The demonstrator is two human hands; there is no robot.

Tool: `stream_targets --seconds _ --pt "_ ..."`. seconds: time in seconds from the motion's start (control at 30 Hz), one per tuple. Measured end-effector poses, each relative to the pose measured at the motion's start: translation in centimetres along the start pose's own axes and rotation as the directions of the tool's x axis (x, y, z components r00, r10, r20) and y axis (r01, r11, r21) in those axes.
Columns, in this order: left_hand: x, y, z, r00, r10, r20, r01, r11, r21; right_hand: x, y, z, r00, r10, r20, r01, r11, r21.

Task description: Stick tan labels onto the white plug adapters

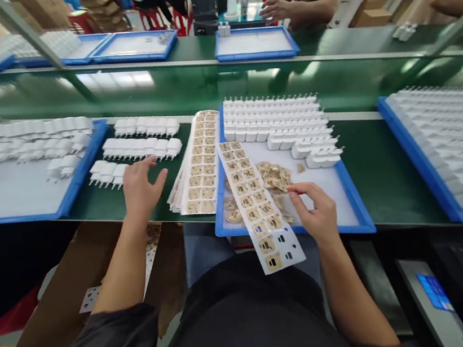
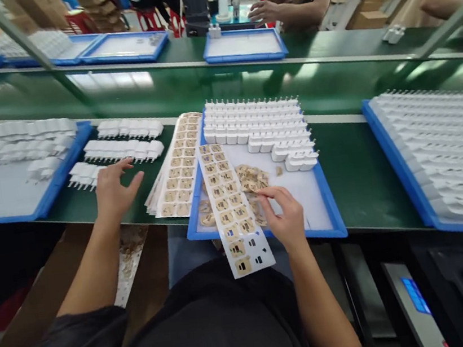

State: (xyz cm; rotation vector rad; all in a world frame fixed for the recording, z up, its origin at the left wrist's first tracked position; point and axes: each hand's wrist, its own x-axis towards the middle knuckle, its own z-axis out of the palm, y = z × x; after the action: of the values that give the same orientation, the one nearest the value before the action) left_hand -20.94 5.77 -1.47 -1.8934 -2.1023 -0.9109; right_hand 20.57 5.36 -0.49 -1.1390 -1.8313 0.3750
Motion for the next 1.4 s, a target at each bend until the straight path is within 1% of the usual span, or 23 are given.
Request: stream_targets --seconds 0.03,0.07,0.1,0.13,0.17,0.2,0.23,0.27,0.3,0.4,0.5,0.67,0.77,0.83,0.87,0.93,1.0,1.03,1.1,1.17,1.23,1.3,1.4 --pt "-0.7 2.5 -0.1 0.994 0.102 0.027 -0.099 0.990 -0.103 -0.3 -0.4 -0.3 0.998 -0.003 0.060 0.001 1.000 0.028" --pt "-1.5 5.2 -0.2 0.974 0.222 0.043 -0.208 0.956 -0.207 -0.7 -0.7 -0.6 0.992 -0.021 0.123 0.015 0.999 0.052" --pt "-2.5 7.9 -0.3 0.929 0.364 0.068 -0.324 0.889 -0.322 -1.2 -1.1 -0.9 0.982 -0.050 0.184 0.037 0.997 0.071" --pt "-3.4 10.4 -0.4 0.847 0.516 0.127 -0.422 0.799 -0.428 -1.7 -1.4 -1.3 0.967 -0.084 0.240 0.065 0.994 0.083" --pt "-4.3 12.7 -0.3 0.769 0.620 0.159 -0.482 0.724 -0.493 -2.3 -1.7 -1.5 0.950 -0.116 0.290 0.095 0.992 0.086" --pt "-5.1 14.5 -0.1 0.695 0.694 0.187 -0.522 0.667 -0.531 -2.9 -2.0 -1.8 0.933 -0.141 0.332 0.123 0.989 0.077" --pt "-5.8 15.8 0.1 0.641 0.738 0.209 -0.545 0.630 -0.553 -3.4 -2.2 -2.0 0.917 -0.156 0.367 0.145 0.988 0.057" --pt "-6.3 16.7 0.5 0.609 0.760 0.226 -0.558 0.613 -0.559 -3.9 -2.4 -2.0 0.905 -0.162 0.393 0.165 0.986 0.028" --pt "-6.6 17.2 0.9 0.593 0.768 0.243 -0.563 0.611 -0.557 -4.4 -2.6 -2.1 0.898 -0.164 0.408 0.183 0.983 -0.008" --pt "-6.9 17.1 1.9 0.584 0.759 0.288 -0.559 0.634 -0.535 -5.3 -2.7 -1.7 0.903 -0.160 0.400 0.221 0.969 -0.111" --pt "-6.7 16.6 2.3 0.589 0.744 0.315 -0.546 0.654 -0.525 -5.4 -2.7 -0.9 0.916 -0.156 0.370 0.227 0.962 -0.155" --pt "-6.5 16.4 2.4 0.602 0.716 0.353 -0.490 0.680 -0.545 -4.9 -2.9 0.1 0.932 -0.147 0.331 0.188 0.977 -0.096" --pt "-6.6 16.3 2.5 0.613 0.697 0.373 -0.454 0.696 -0.556 -4.6 -3.0 -0.4 0.916 -0.168 0.365 0.172 0.985 0.021" --pt "-6.6 16.2 2.5 0.621 0.690 0.372 -0.433 0.698 -0.570 -4.5 -2.8 -1.0 0.915 -0.152 0.373 0.089 0.980 0.179" --pt "-6.6 16.2 2.5 0.625 0.688 0.369 -0.424 0.696 -0.579 -4.4 -2.5 -1.3 0.931 -0.115 0.345 0.025 0.967 0.254" --pt "-6.5 16.4 2.4 0.636 0.681 0.362 -0.405 0.694 -0.595 -4.3 -1.6 -1.7 0.970 0.009 0.242 -0.094 0.935 0.343" --pt "-6.0 16.9 2.5 0.638 0.686 0.350 -0.394 0.681 -0.618 -4.2 -0.6 -1.8 0.980 0.126 0.151 -0.174 0.915 0.364" --pt "-5.6 17.3 2.7 0.632 0.695 0.342 -0.389 0.666 -0.636 -4.2 -0.1 -1.7 0.977 0.164 0.136 -0.203 0.909 0.364" --pt "-4.2 18.5 3.6 0.618 0.717 0.323 -0.381 0.632 -0.675 -4.2 0.5 -1.5 0.966 0.212 0.149 -0.252 0.899 0.358" --pt "-2.1 20.3 4.9 0.623 0.721 0.303 -0.392 0.623 -0.676 -4.2 0.8 -1.4 0.956 0.233 0.175 -0.281 0.896 0.343" --pt "0.4 22.7 6.6 0.656 0.701 0.280 -0.444 0.659 -0.608 -4.3 0.8 -1.6 0.952 0.236 0.194 -0.290 0.898 0.330" --pt "2.7 25.5 8.4 0.686 0.689 0.234 -0.529 0.693 -0.490 -4.5 0.7 -1.8 0.949 0.241 0.206 -0.298 0.897 0.326" --pt "4.9 29.8 10.9 0.679 0.718 0.153 -0.654 0.686 -0.318 -4.6 0.7 -2.0 0.942 0.265 0.205 -0.318 0.899 0.301"
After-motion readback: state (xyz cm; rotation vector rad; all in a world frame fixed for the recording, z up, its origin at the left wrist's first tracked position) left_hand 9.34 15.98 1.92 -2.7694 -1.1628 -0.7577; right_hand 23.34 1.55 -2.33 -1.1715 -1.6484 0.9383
